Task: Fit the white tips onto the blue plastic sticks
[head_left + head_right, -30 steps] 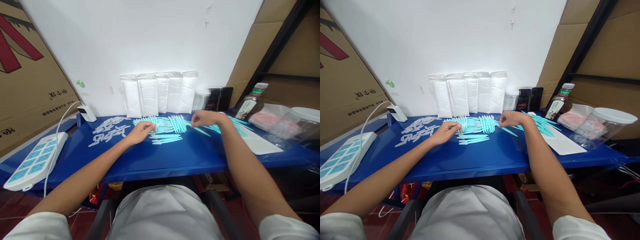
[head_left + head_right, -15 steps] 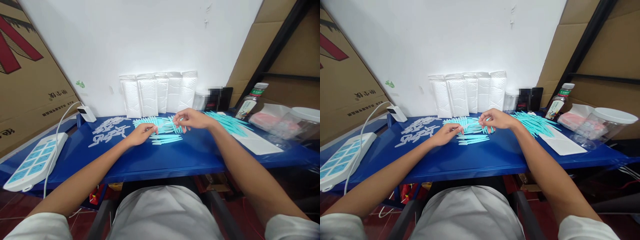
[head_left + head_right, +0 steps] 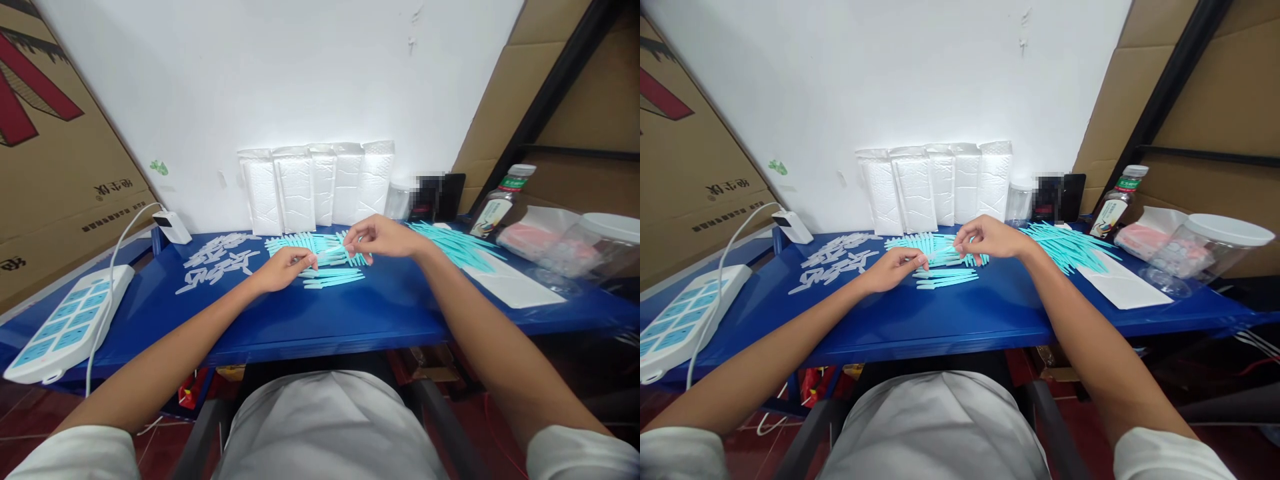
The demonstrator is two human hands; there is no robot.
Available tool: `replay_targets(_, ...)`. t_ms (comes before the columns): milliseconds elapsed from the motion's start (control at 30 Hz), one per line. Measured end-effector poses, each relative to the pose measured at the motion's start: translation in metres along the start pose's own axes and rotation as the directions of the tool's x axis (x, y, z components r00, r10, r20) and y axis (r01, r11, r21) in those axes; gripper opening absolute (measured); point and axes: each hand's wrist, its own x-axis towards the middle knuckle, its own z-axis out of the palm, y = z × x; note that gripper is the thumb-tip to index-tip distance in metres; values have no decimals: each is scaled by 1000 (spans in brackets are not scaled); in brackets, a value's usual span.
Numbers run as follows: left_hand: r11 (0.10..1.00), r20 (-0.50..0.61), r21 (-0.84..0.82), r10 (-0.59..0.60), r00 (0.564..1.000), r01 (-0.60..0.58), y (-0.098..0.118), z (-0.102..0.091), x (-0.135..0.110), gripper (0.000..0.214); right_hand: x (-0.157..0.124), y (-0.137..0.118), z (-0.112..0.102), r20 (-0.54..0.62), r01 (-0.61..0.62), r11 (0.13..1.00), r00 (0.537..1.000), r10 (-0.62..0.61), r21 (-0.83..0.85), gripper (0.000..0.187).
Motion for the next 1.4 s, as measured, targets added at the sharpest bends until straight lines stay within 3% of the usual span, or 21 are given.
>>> replay_targets(100, 1000, -16, 11, -2, 1000, 2, -1, -2, 0, 50, -4, 1, -9, -53, -16, 1000, 998, 15, -17, 34)
replay_targets(433, 1000, 3, 0, 4, 1000, -4, 1, 0, 0, 51, -1, 2, -2, 30, -12, 1000, 999, 12, -1, 33)
replay_targets(733, 1000, 1, -3, -1, 1000, 1, 0, -1, 0, 51, -4, 2, -8, -11, -19, 1000, 1000, 18, -16, 33)
replay_targets(933, 1000, 30, -8, 1, 1000, -1, 8, 2, -2, 52, 2, 0, 9, 61, 7, 1000, 998, -8, 19, 36)
replay_targets(1067, 999, 49, -32, 12, 999, -11, 8, 3, -3, 49, 5, -7, 23, 43, 10, 998, 999, -13, 69, 38)
replay_targets(1200, 1000, -30, -3, 21, 999, -22, 4, 4, -1, 49, 9, -4, 26, -14, 18, 994, 1000, -17, 106, 43)
replay_targets(1400, 980, -245, 193, 11, 970, 38, 1, 0, -1, 45, 17, 9, 33, -19, 29, 1000, 999, -29, -12, 36)
